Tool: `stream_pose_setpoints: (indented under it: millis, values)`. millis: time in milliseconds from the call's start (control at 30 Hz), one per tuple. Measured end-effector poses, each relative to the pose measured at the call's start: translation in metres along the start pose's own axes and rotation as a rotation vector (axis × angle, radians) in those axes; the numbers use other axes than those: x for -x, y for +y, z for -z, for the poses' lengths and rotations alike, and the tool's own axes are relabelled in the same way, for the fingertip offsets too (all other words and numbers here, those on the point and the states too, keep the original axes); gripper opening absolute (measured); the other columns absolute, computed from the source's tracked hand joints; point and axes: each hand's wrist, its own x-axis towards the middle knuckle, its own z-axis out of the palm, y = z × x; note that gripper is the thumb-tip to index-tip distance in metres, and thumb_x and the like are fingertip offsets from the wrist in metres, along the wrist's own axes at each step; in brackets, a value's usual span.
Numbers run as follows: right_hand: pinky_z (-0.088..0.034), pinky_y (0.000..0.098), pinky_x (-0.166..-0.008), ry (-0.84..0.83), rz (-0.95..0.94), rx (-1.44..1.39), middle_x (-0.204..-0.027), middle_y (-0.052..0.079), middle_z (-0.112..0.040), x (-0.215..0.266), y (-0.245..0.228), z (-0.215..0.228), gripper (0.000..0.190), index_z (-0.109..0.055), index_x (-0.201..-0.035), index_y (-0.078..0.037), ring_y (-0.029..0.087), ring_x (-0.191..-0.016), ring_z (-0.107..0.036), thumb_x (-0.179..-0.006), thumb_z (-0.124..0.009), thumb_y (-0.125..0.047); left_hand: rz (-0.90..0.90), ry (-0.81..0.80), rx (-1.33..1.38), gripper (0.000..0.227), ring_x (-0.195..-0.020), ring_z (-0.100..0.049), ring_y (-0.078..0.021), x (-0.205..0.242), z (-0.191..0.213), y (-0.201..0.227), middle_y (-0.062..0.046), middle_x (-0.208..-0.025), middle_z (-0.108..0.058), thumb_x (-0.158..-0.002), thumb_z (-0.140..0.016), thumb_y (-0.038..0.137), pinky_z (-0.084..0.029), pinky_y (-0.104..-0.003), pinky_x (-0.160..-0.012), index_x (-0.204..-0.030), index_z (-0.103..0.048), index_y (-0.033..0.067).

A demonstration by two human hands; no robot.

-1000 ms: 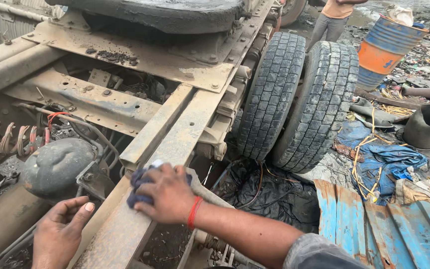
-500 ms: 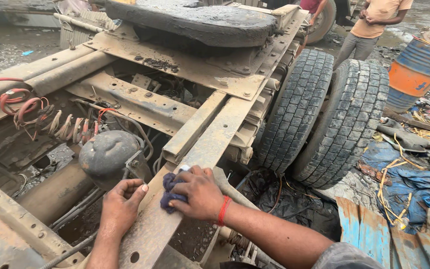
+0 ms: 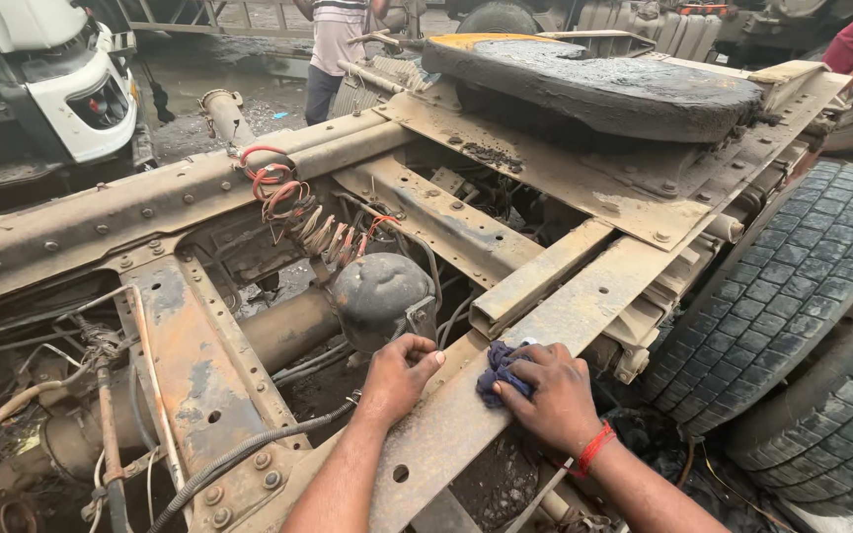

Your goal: The person cleans a truck chassis by wiping the metal frame and an air tank with a cloth.

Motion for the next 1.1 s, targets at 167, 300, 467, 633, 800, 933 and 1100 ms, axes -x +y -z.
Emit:
stream_pose_setpoints:
  millis: [167, 300, 467, 633, 800, 933, 1100]
  values:
    - [-0.037, 0.0508, -0.095, -0.069, 0.443, -0.197, -0.119, 0.002, -0.068, 0.054, -0.059, -0.018, 0.030, -0.079, -0.099, -0.020, 0.030, -0.115, -0.056, -0.079, -0.081, -0.042, -0.025, 0.010, 0.060, 0.031, -0.081, -0.070, -0.0137, -0.007, 0.000, -0.002, -0.006, -0.088, -0.077, -0.084, -0.080, 0.028, -0.058, -0.032, -0.078, -0.105, -0.076, 0.0049]
    - [-0.037, 0.0497, -0.100, -0.154, 0.606, -0.301, -0.125, 0.002, -0.067, 0.069, -0.054, -0.021, 0.032, -0.079, -0.108, -0.021, 0.029, -0.122, -0.056, -0.083, -0.081, -0.040, -0.034, 0.015, 0.035, 0.032, -0.080, -0.070, -0.0138, -0.007, 0.001, -0.007, -0.006, -0.088, -0.077, -0.084, -0.080, 0.028, -0.057, -0.032, -0.078, -0.105, -0.076, 0.0045]
    - [-0.043, 0.0475, -0.094, 0.035, 0.221, -0.068, -0.118, 0.002, -0.070, 0.023, 0.009, -0.003, 0.024, -0.081, -0.098, -0.022, 0.029, -0.112, -0.059, -0.081, -0.078, -0.039, -0.068, 0.022, -0.001, 0.034, -0.082, -0.071, -0.0141, -0.012, 0.000, -0.007, -0.006, -0.090, -0.078, -0.083, -0.080, 0.029, -0.057, -0.032, -0.079, -0.107, -0.076, 0.0055]
    - [-0.043, 0.0466, -0.092, 0.039, 0.037, -0.005, -0.117, 0.001, -0.070, 0.020, -0.005, 0.006, 0.027, -0.080, -0.099, -0.021, 0.029, -0.113, -0.058, -0.080, -0.079, -0.041, -0.042, -0.004, -0.028, 0.032, -0.084, -0.072, -0.0143, -0.006, 0.003, -0.004, -0.007, -0.092, -0.079, -0.085, -0.079, 0.030, -0.057, -0.032, -0.081, -0.106, -0.077, 0.0053]
    - [-0.039, 0.0473, -0.093, -0.082, 0.452, -0.167, -0.120, 0.003, -0.068, 0.073, -0.068, -0.007, 0.028, -0.079, -0.101, -0.020, 0.030, -0.117, -0.056, -0.080, -0.079, -0.038, -0.082, 0.005, -0.049, 0.032, -0.084, -0.072, -0.0145, -0.008, 0.004, -0.004, -0.008, -0.092, -0.079, -0.084, -0.080, 0.029, -0.057, -0.032, -0.080, -0.105, -0.077, 0.0053]
    - [-0.041, 0.0460, -0.095, -0.112, 0.444, -0.178, -0.122, 0.001, -0.070, 0.071, -0.055, -0.006, 0.025, -0.080, -0.103, -0.022, 0.028, -0.116, -0.057, -0.083, -0.078, -0.038, -0.110, -0.027, -0.037, 0.031, -0.083, -0.072, -0.0148, -0.010, 0.005, -0.005, -0.007, -0.092, -0.079, -0.085, -0.079, 0.029, -0.057, -0.032, -0.080, -0.105, -0.076, 0.0049]
    - [-0.049, 0.0456, -0.095, -0.022, 0.137, 0.005, -0.118, 0.006, -0.071, 0.028, 0.016, -0.001, 0.028, -0.080, -0.103, -0.020, 0.030, -0.109, -0.059, -0.086, -0.078, -0.042, -0.139, -0.033, -0.076, 0.031, -0.083, -0.072, -0.0136, -0.004, 0.004, -0.006, -0.007, -0.092, -0.078, -0.086, -0.079, 0.029, -0.056, -0.032, -0.081, -0.106, -0.076, 0.0055]
